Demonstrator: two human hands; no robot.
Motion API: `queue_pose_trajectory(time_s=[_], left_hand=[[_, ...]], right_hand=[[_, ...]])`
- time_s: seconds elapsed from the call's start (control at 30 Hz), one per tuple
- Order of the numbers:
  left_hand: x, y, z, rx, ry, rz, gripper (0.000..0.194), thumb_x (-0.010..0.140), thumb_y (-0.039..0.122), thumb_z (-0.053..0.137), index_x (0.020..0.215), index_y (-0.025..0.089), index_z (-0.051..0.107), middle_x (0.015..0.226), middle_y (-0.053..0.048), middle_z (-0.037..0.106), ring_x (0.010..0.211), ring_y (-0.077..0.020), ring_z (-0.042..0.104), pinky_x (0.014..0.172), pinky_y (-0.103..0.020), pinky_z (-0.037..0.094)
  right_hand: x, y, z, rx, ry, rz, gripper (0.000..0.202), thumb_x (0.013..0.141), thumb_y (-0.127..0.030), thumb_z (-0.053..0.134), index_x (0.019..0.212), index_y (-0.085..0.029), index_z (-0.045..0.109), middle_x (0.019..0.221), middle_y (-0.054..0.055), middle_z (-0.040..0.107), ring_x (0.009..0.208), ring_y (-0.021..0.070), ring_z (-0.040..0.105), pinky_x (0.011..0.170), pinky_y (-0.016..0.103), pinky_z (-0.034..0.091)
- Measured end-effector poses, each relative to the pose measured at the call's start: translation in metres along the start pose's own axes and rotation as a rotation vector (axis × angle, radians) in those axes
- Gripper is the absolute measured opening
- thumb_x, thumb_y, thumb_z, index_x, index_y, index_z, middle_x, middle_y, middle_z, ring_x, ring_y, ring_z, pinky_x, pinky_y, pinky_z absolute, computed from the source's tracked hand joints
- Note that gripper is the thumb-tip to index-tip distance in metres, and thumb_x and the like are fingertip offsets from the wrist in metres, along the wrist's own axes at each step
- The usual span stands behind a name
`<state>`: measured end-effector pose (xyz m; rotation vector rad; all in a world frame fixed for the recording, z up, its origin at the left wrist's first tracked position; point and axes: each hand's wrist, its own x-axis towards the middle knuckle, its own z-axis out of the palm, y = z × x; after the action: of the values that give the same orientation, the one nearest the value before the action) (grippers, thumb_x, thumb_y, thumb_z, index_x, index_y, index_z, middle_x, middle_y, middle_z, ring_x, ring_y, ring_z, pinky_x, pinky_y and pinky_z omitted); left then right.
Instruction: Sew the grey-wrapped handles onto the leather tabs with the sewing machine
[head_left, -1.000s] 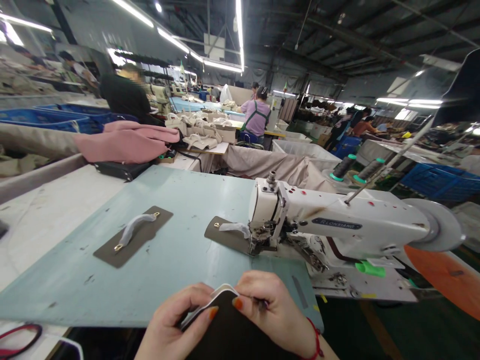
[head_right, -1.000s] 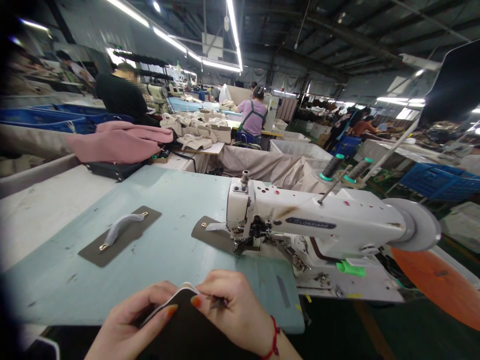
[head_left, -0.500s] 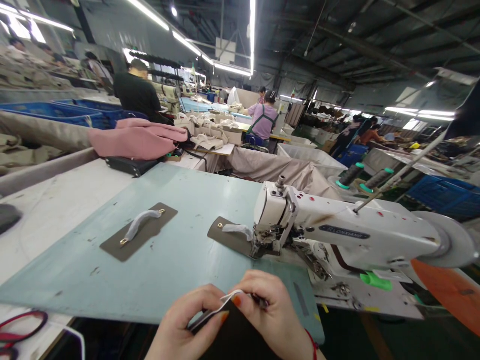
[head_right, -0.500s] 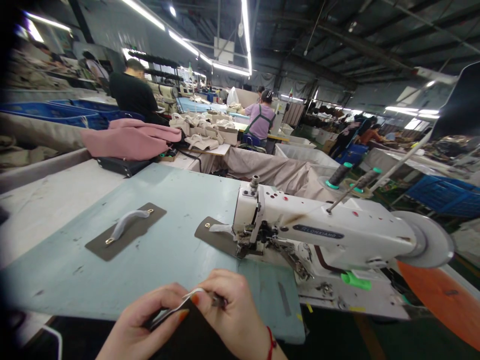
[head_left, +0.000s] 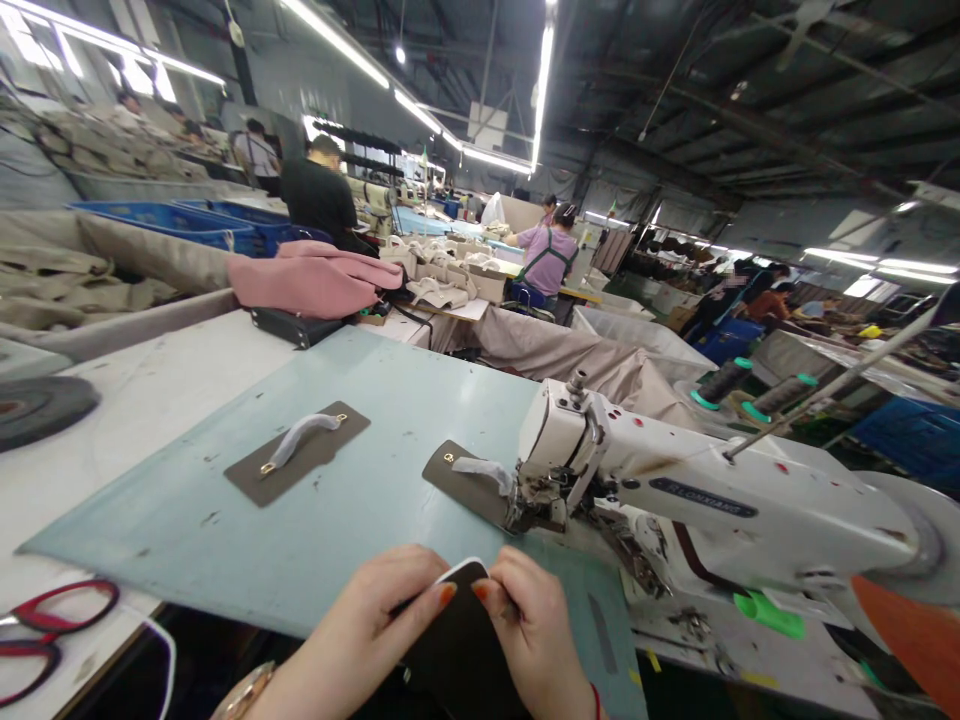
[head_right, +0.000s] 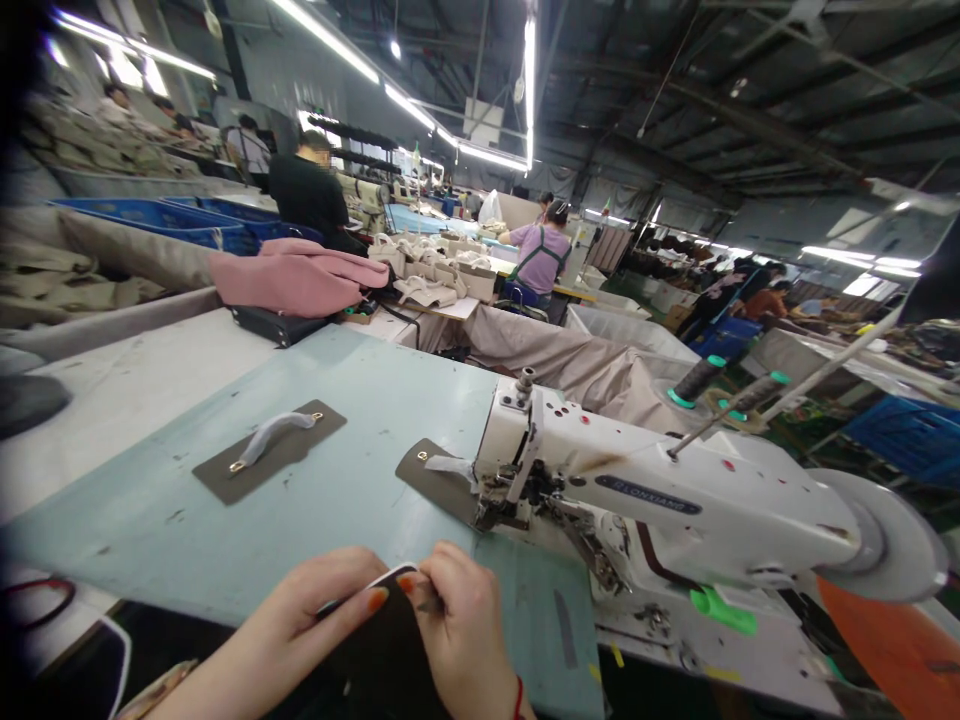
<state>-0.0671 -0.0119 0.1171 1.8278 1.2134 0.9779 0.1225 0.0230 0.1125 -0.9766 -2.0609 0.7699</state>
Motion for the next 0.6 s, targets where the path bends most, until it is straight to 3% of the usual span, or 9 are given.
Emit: queue_pose_trajectory(time_s=[0.1, 0.17, 0.27, 0.33, 0.4, 0.47, 0.53, 0.6], left_hand=[[-0.001, -0.006, -0.021, 0.12, 0.187, 0.096, 0.022, 0.093, 0.026, 0.043, 0.083, 0.021, 0.061, 0.078, 0.0, 0.064, 0.074, -0.0125, 0.059, 0.069, -0.021, 0.046], [-0.006, -0.008, -0.036, 0.271, 0.347, 0.18, 0.014, 0.091, 0.022, 0.049, 0.088, 0.021, 0.062, 0.085, -0.001, 0.065, 0.079, -0.0132, 0.06, 0.072, -0.021, 0.047], [-0.01, -0.011, -0.04, 0.503, 0.401, 0.354, 0.016, 0.087, 0.016, 0.055, 0.102, 0.02, 0.061, 0.1, -0.004, 0.066, 0.091, -0.0157, 0.06, 0.081, -0.024, 0.049], [-0.01, -0.015, -0.021, 0.622, 0.346, 0.473, 0.022, 0.086, 0.015, 0.056, 0.107, 0.018, 0.06, 0.104, -0.006, 0.066, 0.096, -0.0176, 0.059, 0.085, -0.027, 0.05], [-0.01, -0.024, 0.01, 0.698, 0.275, 0.55, 0.021, 0.088, 0.015, 0.053, 0.107, 0.016, 0.06, 0.104, -0.007, 0.067, 0.094, -0.0184, 0.06, 0.082, -0.027, 0.052], [-0.016, -0.036, 0.042, 0.688, 0.195, 0.553, 0.018, 0.09, 0.017, 0.049, 0.103, 0.016, 0.062, 0.098, -0.007, 0.069, 0.087, -0.018, 0.063, 0.074, -0.025, 0.055], [-0.031, -0.054, 0.066, 0.558, 0.098, 0.478, 0.018, 0.089, 0.024, 0.05, 0.1, 0.018, 0.063, 0.094, -0.006, 0.069, 0.081, -0.0174, 0.064, 0.071, -0.023, 0.057], [-0.054, -0.077, 0.08, 0.38, 0.093, 0.265, 0.02, 0.087, 0.031, 0.054, 0.101, 0.023, 0.064, 0.098, -0.007, 0.068, 0.088, -0.019, 0.064, 0.078, -0.025, 0.056]], right_hand=[[-0.015, 0.038, -0.001, -0.132, -0.06, 0.029, 0.041, 0.094, -0.042, 0.04, 0.065, -0.018, 0.056, 0.064, 0.001, 0.049, 0.059, 0.0119, 0.048, 0.053, 0.025, 0.028], [-0.028, 0.063, -0.001, -0.166, -0.059, 0.124, 0.037, 0.092, -0.044, 0.043, 0.074, -0.019, 0.064, 0.073, 0.003, 0.058, 0.066, 0.0141, 0.054, 0.058, 0.024, 0.034], [-0.046, 0.082, 0.005, 0.03, 0.112, 0.366, 0.036, 0.085, -0.051, 0.053, 0.096, -0.019, 0.067, 0.096, 0.009, 0.065, 0.085, 0.0194, 0.059, 0.071, 0.025, 0.044], [-0.055, 0.08, 0.018, 0.337, 0.195, 0.552, 0.05, 0.081, -0.06, 0.053, 0.101, -0.016, 0.064, 0.089, 0.01, 0.067, 0.067, 0.0157, 0.058, 0.057, 0.023, 0.045], [-0.063, 0.073, 0.038, 0.673, 0.166, 0.73, 0.062, 0.077, -0.072, 0.048, 0.095, -0.015, 0.061, 0.063, 0.003, 0.06, 0.04, 0.0071, 0.036, 0.036, 0.019, 0.028], [-0.073, 0.072, 0.061, 0.859, 0.1, 0.872, 0.066, 0.07, -0.079, 0.048, 0.086, -0.015, 0.057, 0.046, -0.007, 0.041, 0.034, 0.0032, 0.016, 0.032, 0.017, 0.014], [-0.085, 0.08, 0.082, 0.852, 0.093, 0.916, 0.066, 0.058, -0.08, 0.059, 0.074, -0.016, 0.053, 0.044, -0.01, 0.033, 0.035, 0.0034, 0.021, 0.034, 0.017, 0.021], [-0.097, 0.091, 0.097, 0.744, 0.152, 0.857, 0.067, 0.051, -0.079, 0.065, 0.068, -0.016, 0.053, 0.05, -0.005, 0.044, 0.043, 0.0077, 0.039, 0.045, 0.02, 0.037]])
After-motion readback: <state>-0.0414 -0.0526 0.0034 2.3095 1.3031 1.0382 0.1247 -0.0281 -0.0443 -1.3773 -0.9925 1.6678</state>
